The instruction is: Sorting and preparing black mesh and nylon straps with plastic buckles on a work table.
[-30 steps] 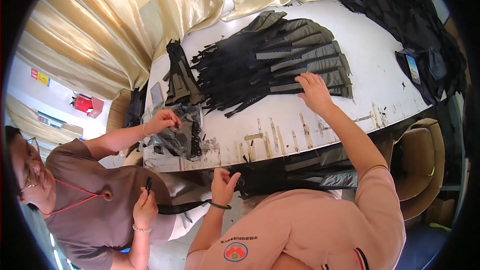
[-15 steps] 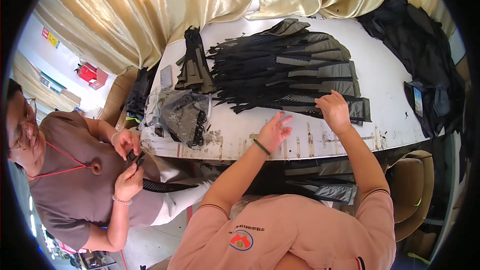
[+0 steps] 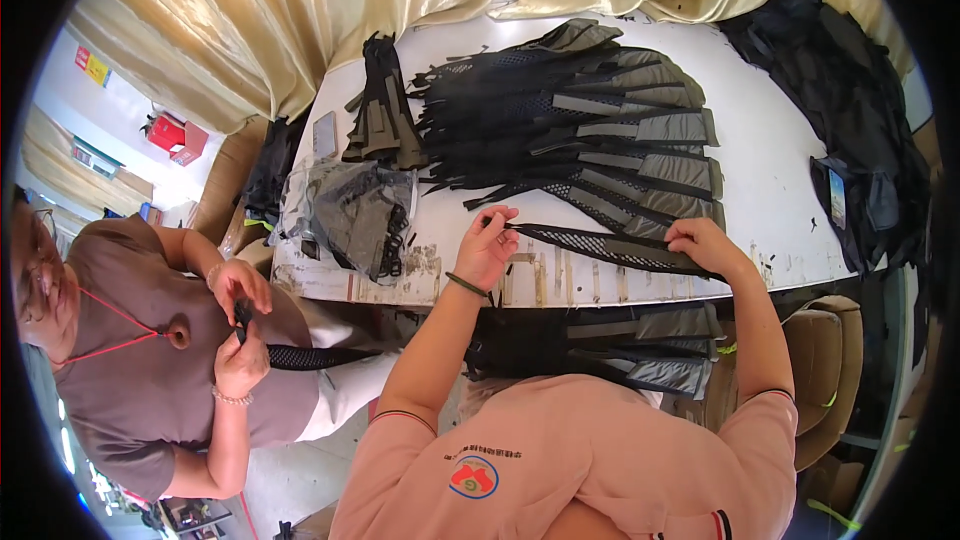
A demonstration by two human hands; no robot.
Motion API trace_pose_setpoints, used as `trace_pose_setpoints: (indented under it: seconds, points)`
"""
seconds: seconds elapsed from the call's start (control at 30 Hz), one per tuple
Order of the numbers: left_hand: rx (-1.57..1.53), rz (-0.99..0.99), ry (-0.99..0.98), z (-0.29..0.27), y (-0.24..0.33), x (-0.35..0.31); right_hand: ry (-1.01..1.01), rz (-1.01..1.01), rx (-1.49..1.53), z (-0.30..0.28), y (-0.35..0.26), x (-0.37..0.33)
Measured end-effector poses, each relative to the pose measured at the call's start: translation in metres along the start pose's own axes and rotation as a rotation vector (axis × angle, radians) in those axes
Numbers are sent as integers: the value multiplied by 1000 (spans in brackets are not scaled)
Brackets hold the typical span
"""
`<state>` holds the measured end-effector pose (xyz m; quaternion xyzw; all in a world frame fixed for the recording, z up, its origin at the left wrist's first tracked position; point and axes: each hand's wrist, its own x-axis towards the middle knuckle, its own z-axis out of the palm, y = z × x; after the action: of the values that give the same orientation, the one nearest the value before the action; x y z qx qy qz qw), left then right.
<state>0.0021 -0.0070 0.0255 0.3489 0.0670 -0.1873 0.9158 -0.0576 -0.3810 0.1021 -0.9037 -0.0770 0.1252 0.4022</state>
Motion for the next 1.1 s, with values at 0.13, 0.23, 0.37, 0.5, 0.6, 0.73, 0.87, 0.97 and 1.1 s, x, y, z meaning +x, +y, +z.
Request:
trace_pose_setpoints:
  seconds: [0.13,0.23,0.37,0.5,0.6,0.73,0.87,0.97,1.1]
  points:
    - [376,62,101,-2,5,-12,-23,77,-438,14,4,-4]
    - [528,104,144,0,6,-26,315,-134,-657,45,-40,10]
    - [384,118,145,5,-1,-36,336,-548,29,137,-95,56]
    - [373,166,32,14,6,-52,-14,-275,383,182,-94,89]
    - [496,165,28,-5,16,-58,-91,-191,519,187,-97,87]
    - [839,201,114,-25,22,-57,-189,-63,541,188,-99,86]
    - [739,342,83,-28,22,-54,-46,-269,450,200,-107,90]
    - [687,296,146,-20,22,-54,18,-273,516,211,-116,93]
    - [1046,317,265,-50,71,-34,30,-275,349,203,-109,91]
